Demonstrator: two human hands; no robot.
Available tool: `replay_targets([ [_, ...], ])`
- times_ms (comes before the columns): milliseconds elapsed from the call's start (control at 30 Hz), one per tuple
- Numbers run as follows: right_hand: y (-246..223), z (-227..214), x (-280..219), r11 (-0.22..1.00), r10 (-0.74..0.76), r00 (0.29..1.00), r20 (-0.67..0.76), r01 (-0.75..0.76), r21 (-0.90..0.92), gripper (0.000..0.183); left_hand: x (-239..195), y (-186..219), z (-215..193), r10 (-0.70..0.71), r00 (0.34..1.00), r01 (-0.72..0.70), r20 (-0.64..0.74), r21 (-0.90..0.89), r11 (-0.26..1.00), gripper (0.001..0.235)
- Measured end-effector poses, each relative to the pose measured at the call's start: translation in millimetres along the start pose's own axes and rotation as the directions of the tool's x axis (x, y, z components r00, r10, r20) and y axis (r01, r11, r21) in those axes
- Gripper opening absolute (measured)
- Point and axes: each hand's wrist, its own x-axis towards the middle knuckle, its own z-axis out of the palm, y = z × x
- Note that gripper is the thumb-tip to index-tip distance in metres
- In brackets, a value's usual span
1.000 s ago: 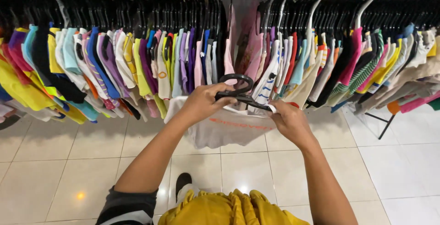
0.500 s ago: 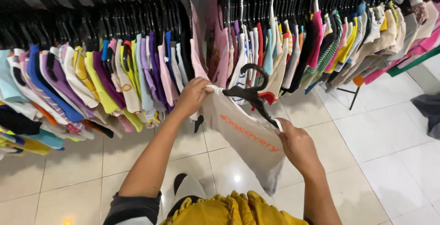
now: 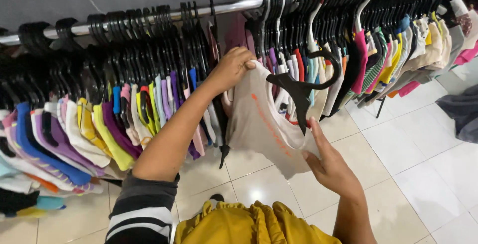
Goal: Organizing and browsing through clothes on a display rack in a clothing store.
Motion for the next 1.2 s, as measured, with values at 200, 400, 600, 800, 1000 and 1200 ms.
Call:
replay_targets([
  [200, 21.5, 49.3, 60.7, 0.983, 0.147, 0.941, -0.303, -0.173, -0.059, 0.07, 24.6, -25.5, -6.3, 0.043, 0.976, -0.03, -0.212, 0.068, 0.997, 0.031],
  [400, 56.3, 104.5, 133.6, 0.998, 0.041, 0.917, -0.396, -0.059, -0.033, 0.057, -21.0, -46.8, 36.3, -0.071, 0.981, 0.128, -0.178, 0.333, 0.934, 0.08],
  [600, 72.1, 139.6, 201.0, 0.998, -0.023, 0.891, -0.453, -0.009, -0.067, 0.048, -37.4, -44.7, 31.6, -0.462, 0.822, 0.147, 0.332, 0.661, 0.736, 0.022],
  [800, 83.8, 157.4, 217.4, 0.993, 0.115, 0.958, -0.263, -0.108, 0.04, 0.07, -56.6, -13.4, 82.2, -0.569, 0.616, 0.159, 0.544, 0.622, 0.767, 0.049],
  [1000, 90.9, 155.8, 240.7, 0.994, 0.034, 0.921, -0.388, 0.009, 0.107, 0.047, -150.8, -112.1, 228.2, -0.5, 0.845, 0.533, 0.191, -0.21, 0.82, 0.07],
  [1200, 96.8, 204.2, 236.4, 0.915, 0.39, 0.921, -0.015, -0.385, 0.122, 0.052, -198.6, -88.8, 230.9, -0.685, 0.556, 0.823, 0.472, -0.192, 0.535, 0.084],
])
